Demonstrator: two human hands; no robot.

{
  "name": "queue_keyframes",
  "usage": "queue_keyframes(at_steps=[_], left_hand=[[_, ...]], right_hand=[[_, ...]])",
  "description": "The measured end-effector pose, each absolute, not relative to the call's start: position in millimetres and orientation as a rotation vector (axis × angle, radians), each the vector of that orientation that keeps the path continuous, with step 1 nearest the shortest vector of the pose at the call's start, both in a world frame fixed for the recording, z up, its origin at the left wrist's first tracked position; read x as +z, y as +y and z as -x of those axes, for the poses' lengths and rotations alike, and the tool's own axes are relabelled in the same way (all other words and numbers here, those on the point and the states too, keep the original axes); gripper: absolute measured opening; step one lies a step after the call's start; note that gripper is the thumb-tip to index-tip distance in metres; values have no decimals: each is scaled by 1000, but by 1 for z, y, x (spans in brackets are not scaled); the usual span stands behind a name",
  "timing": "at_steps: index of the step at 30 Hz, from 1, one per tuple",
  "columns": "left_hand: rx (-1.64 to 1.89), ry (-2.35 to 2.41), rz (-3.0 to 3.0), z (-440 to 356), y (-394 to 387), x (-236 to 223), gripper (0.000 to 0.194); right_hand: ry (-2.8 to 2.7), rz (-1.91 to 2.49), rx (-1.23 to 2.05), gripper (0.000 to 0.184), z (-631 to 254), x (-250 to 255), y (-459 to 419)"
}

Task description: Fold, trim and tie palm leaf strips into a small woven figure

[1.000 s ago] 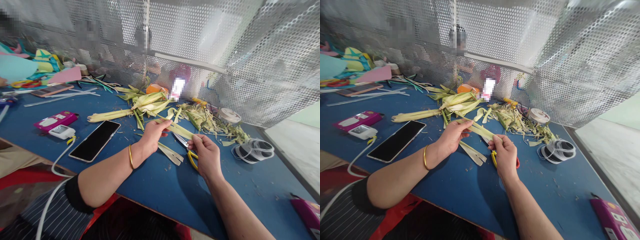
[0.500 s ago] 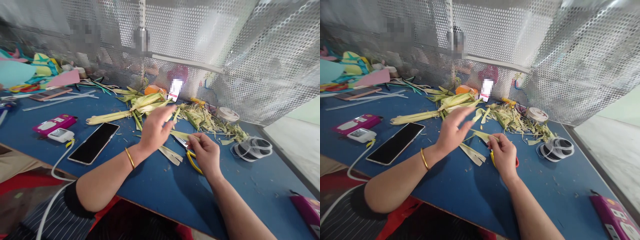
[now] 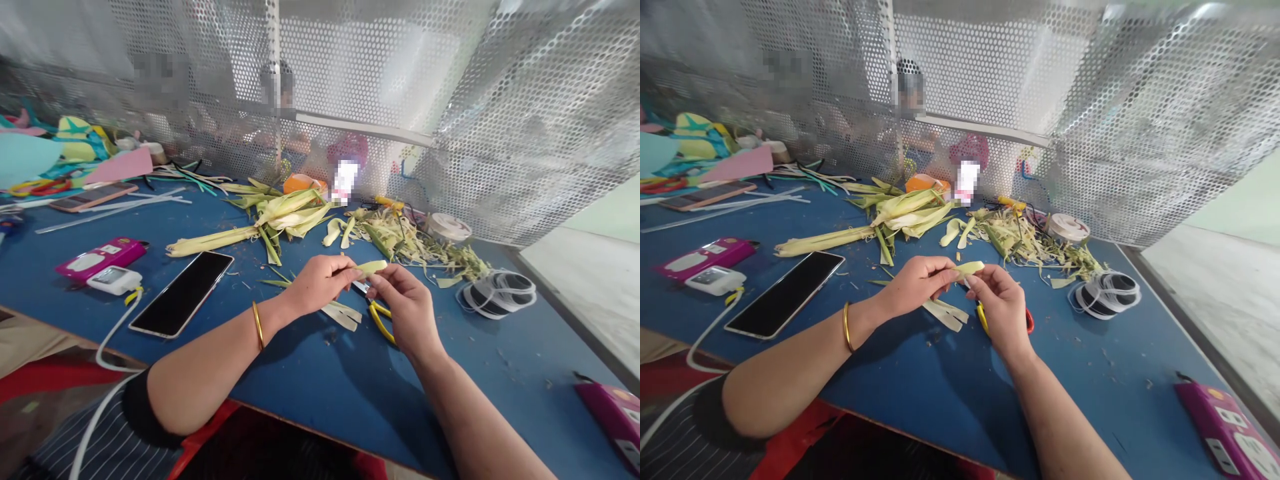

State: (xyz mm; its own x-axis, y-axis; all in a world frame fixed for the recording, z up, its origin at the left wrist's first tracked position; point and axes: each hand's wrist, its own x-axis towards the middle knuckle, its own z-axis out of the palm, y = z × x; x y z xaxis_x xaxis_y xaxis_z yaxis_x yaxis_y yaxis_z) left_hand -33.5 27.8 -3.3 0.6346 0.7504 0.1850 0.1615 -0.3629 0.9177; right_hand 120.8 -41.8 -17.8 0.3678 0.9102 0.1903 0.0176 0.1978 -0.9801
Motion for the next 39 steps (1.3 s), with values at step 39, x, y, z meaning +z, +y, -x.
queue_keyframes(at_steps=[39], left_hand=[[728, 780, -2120, 36, 29, 3, 34]], right_hand=[[-1631, 1454, 46, 19, -135, -12, -49]])
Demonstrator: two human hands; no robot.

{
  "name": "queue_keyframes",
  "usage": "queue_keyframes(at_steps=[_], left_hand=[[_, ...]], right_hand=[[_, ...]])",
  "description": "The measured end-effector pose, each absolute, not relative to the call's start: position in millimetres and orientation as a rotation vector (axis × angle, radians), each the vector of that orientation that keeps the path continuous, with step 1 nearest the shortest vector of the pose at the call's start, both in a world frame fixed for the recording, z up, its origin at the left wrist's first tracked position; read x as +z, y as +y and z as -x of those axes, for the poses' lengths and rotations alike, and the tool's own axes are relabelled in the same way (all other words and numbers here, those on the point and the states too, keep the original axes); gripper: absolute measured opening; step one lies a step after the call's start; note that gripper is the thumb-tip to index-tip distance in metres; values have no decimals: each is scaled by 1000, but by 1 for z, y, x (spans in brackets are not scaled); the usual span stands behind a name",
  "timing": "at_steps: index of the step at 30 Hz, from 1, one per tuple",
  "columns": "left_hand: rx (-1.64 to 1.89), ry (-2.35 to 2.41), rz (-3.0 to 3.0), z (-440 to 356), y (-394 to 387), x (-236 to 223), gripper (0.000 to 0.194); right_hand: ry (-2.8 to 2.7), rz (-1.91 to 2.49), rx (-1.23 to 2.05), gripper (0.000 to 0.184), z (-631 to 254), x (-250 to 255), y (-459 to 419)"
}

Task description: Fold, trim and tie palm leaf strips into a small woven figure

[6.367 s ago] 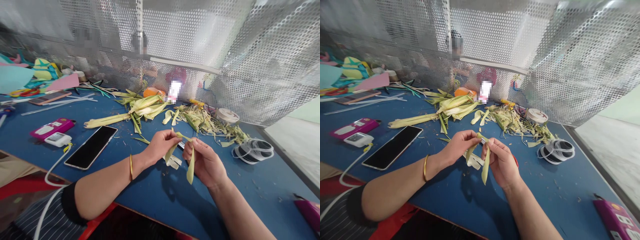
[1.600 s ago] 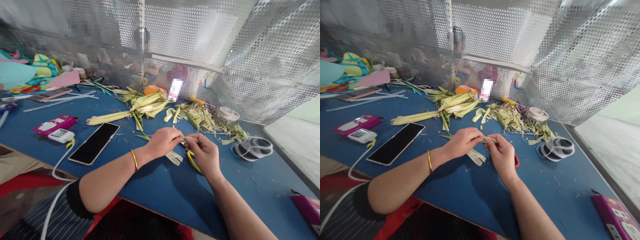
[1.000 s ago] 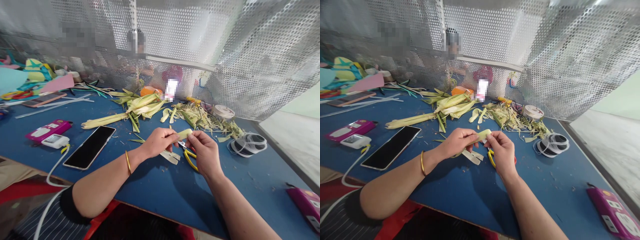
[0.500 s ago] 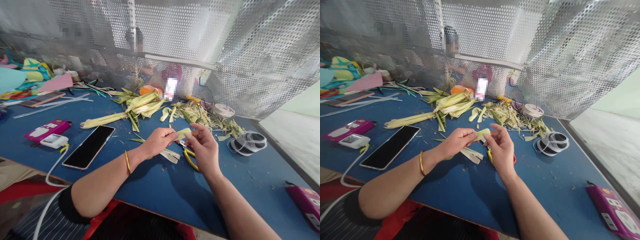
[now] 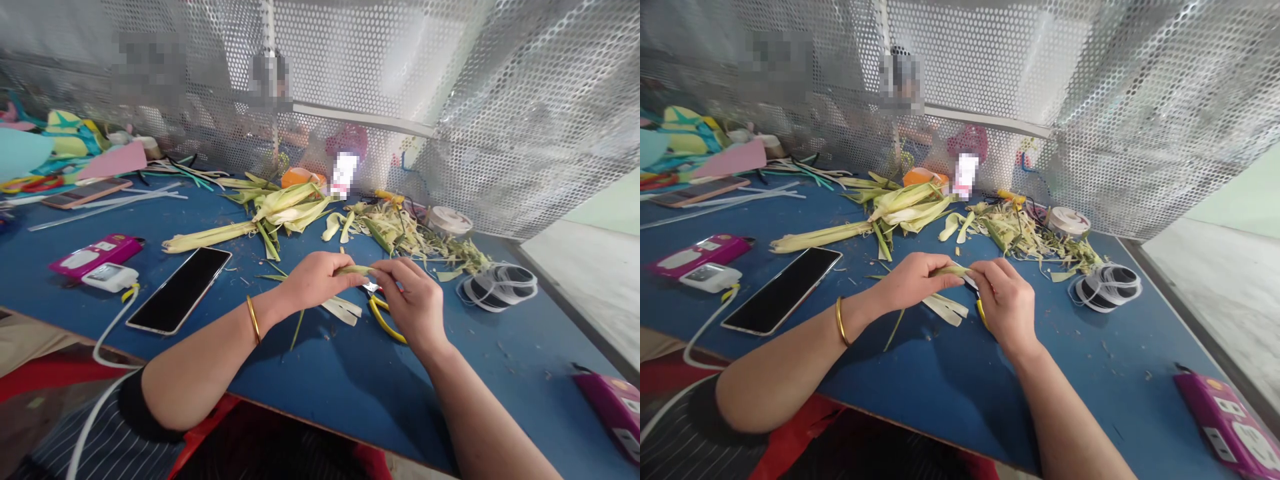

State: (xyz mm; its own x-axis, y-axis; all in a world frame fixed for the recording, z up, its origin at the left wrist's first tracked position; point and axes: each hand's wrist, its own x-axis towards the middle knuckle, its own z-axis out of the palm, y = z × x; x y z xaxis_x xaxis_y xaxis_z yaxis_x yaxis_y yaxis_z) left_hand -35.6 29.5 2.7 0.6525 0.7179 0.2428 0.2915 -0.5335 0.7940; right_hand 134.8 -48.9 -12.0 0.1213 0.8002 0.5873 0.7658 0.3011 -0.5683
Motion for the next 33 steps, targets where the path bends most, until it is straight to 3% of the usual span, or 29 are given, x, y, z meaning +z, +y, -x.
queue_keyframes(at_steps=[7, 11, 15, 17, 19, 25, 33], left_hand=[[572, 794, -2315, 46, 40, 14, 34], [617, 969, -2433, 55, 54, 14, 29], [1245, 1357, -2400, 60, 64, 15, 12], [1646, 1411, -2261, 60, 59, 17, 27], [1747, 1296, -2167, 55, 49, 15, 27], [756, 791, -1626, 21, 21, -15, 38], [760, 661, -1061, 13, 19, -24, 25]], right_hand=[[-1764, 1544, 25, 27, -144, -5, -47], [-1546, 1641, 159, 27, -153, -6, -44], [-1049, 1533, 544, 29, -161, -12, -36], [-846, 1410, 668, 29, -161, -15, -32], [-745, 1325, 743, 31, -156, -19, -30], [-894, 1328, 813, 33, -130, -31, -35], [-1164, 1442, 806, 35, -117, -43, -41]])
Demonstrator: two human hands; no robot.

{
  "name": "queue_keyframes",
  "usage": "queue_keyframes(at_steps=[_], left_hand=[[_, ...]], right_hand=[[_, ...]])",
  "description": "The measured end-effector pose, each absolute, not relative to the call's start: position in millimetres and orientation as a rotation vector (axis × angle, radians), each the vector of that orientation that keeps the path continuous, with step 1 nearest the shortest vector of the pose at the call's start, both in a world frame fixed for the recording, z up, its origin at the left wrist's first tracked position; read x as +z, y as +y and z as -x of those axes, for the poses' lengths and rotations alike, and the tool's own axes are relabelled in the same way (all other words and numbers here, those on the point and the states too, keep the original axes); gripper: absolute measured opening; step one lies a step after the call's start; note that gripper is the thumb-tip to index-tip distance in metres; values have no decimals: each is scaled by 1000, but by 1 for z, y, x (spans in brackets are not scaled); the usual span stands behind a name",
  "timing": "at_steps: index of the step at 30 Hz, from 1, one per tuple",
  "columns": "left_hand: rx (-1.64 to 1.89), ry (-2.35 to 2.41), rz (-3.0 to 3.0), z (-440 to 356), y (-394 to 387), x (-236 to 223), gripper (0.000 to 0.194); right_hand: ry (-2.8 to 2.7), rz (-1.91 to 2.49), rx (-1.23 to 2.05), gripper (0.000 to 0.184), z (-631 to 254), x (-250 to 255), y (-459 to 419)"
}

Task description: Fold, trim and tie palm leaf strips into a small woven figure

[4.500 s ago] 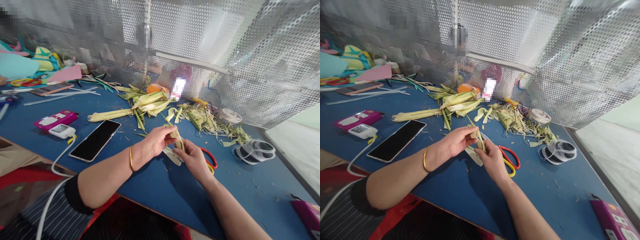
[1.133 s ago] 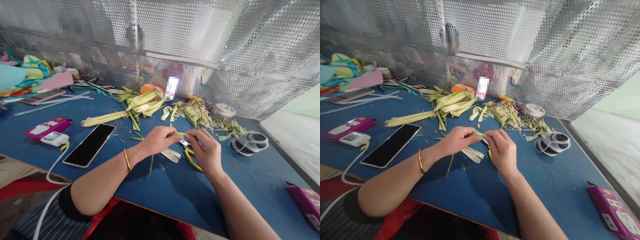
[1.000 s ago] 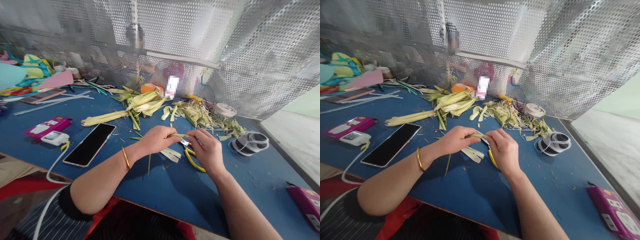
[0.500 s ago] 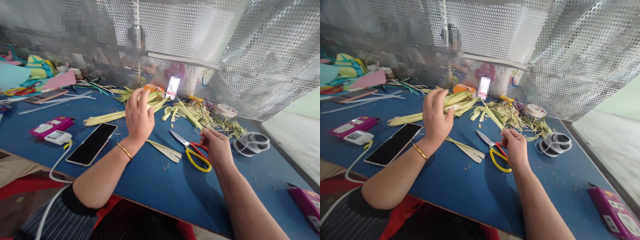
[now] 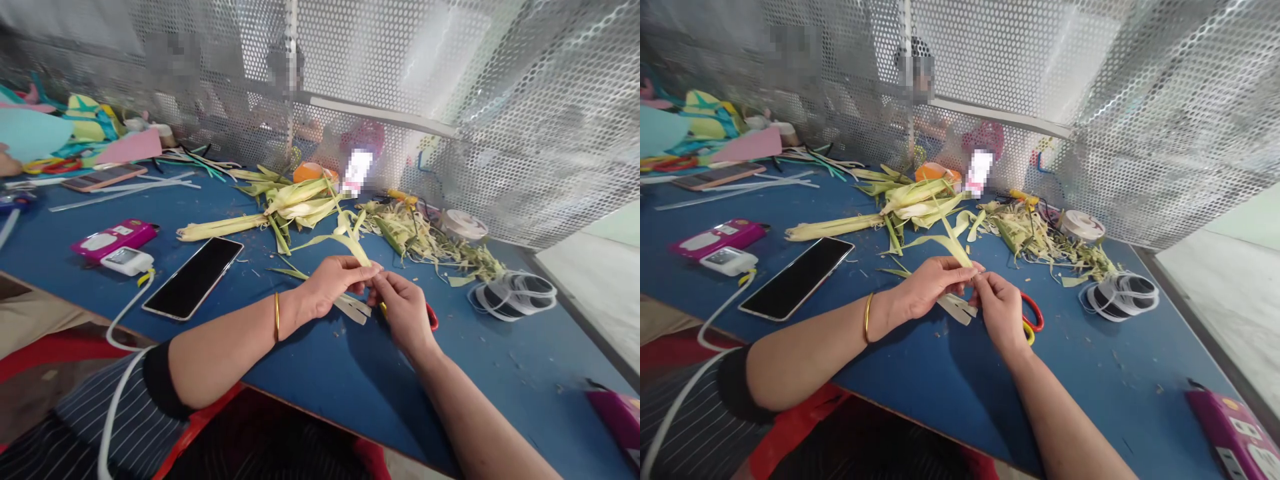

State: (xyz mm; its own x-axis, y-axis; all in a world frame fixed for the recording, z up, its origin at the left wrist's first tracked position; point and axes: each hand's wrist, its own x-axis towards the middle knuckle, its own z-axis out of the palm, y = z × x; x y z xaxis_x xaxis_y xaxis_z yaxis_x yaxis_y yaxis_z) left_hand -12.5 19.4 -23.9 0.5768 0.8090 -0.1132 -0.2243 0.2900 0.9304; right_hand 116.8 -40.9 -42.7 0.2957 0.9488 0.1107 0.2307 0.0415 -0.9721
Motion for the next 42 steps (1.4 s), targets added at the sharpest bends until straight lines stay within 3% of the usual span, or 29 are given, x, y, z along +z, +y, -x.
queue_keyframes(at_steps=[5, 8, 11, 16, 22, 34, 42], left_hand=[[843, 721, -1075, 15, 21, -18, 13], [1022, 807, -1005, 24, 33, -10, 12], [985, 796, -869, 35, 47, -1, 16], [967, 817, -782, 39, 51, 0, 16], [891, 846, -787, 32, 44, -9, 18], [716, 854, -873, 23, 24, -12, 13], [695, 907, -858, 15, 20, -25, 14]], right_hand=[[-1292, 1459, 755, 32, -118, -39, -43], [-1668, 1649, 493, 20, -123, -34, -46], [-2000, 1918, 208, 10, -128, -30, -48], [-2184, 2048, 231, 8, -126, -29, -47], [-1932, 2110, 302, 7, -121, -31, -46], [-947, 1512, 671, 27, -132, -33, -36], [-1113, 1492, 687, 28, -119, -35, -40]])
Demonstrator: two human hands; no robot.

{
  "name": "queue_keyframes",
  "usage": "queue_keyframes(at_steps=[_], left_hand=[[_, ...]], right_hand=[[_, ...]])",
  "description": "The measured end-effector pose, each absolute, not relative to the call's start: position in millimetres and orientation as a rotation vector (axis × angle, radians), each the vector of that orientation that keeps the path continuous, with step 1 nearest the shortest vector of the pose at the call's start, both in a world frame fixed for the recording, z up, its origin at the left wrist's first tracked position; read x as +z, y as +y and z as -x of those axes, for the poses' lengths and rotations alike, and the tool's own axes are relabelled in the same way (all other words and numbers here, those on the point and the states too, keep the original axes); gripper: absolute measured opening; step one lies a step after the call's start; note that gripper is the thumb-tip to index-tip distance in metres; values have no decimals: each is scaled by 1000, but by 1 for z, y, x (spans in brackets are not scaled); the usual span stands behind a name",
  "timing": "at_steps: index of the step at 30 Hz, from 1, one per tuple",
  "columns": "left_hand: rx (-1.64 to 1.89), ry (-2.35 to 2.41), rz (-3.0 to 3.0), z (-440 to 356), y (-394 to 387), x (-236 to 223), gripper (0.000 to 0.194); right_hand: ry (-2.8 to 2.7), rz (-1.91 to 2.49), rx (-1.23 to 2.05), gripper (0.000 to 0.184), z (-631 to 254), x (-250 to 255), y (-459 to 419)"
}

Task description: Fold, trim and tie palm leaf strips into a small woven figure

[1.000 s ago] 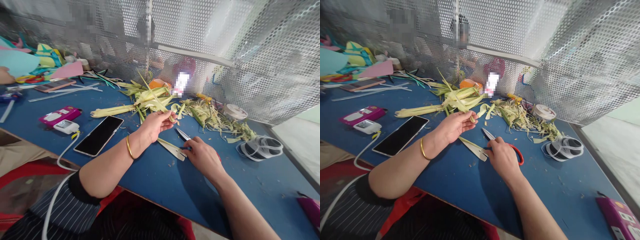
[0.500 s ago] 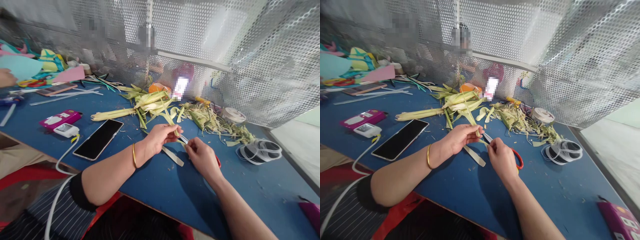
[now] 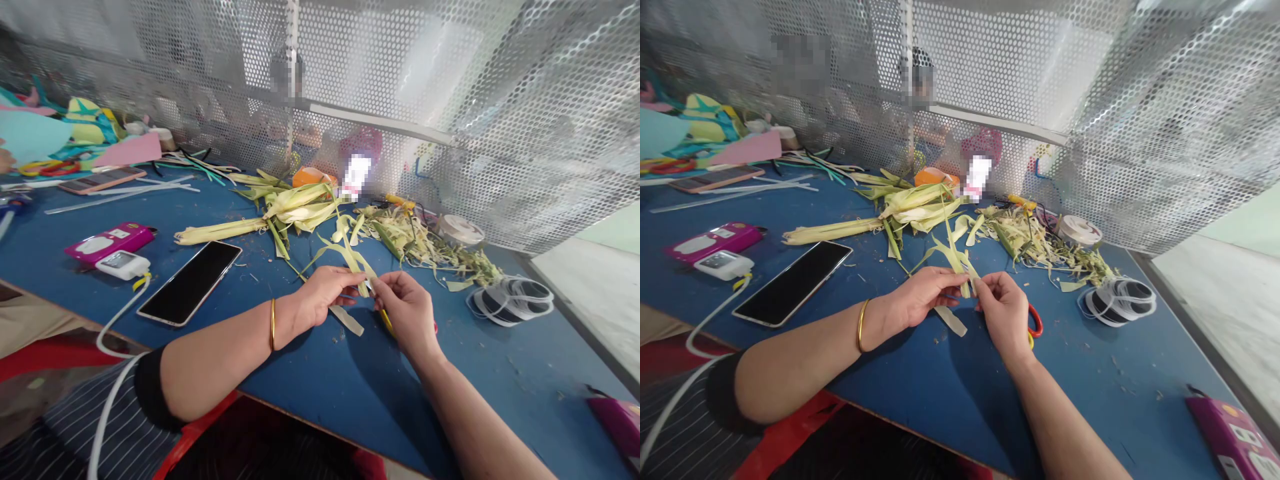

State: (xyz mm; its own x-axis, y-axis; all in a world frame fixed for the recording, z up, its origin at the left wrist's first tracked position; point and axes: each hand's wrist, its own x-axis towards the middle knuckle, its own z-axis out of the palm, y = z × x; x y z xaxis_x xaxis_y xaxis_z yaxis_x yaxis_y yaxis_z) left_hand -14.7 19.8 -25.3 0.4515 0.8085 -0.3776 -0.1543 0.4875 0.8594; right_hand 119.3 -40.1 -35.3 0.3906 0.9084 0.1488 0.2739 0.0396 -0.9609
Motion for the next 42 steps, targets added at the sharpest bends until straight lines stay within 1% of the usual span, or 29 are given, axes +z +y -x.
queue_keyframes(at_steps=[5, 10, 12, 16, 18, 20, 23, 26, 28, 30, 31, 33, 42], left_hand=[[697, 901, -850, 15, 20, -25, 14], [719, 910, -802, 13, 20, -24, 11], [746, 918, -788, 13, 20, -24, 10], [753, 926, -762, 13, 19, -22, 12], [762, 973, -760, 12, 17, -20, 11], [785, 1017, -770, 12, 16, -20, 9], [801, 1000, -813, 11, 14, -23, 9], [763, 876, -870, 12, 14, -25, 10], [729, 747, -877, 13, 13, -24, 10], [701, 635, -875, 13, 11, -23, 20], [690, 597, -880, 13, 9, -22, 24], [684, 573, -898, 12, 7, -20, 27], [870, 676, -661, 15, 12, -12, 22]], right_hand=[[-1218, 1519, 638, 26, -117, -38, -42], [-1294, 1510, 626, 25, -115, -38, -44], [-1349, 1557, 563, 23, -114, -37, -46], [-1528, 1688, 336, 21, -112, -37, -49], [-1561, 1721, 289, 19, -112, -39, -50], [-1569, 1733, 304, 19, -112, -40, -49], [-1568, 1702, 392, 27, -113, -39, -49], [-1503, 1651, 515, 35, -112, -36, -48], [-1430, 1612, 615, 37, -112, -36, -48], [-1383, 1583, 677, 37, -112, -38, -47], [-1380, 1582, 681, 37, -113, -39, -48], [-1404, 1601, 658, 37, -113, -41, -48], [-1566, 1681, 544, 36, -108, -36, -51]])
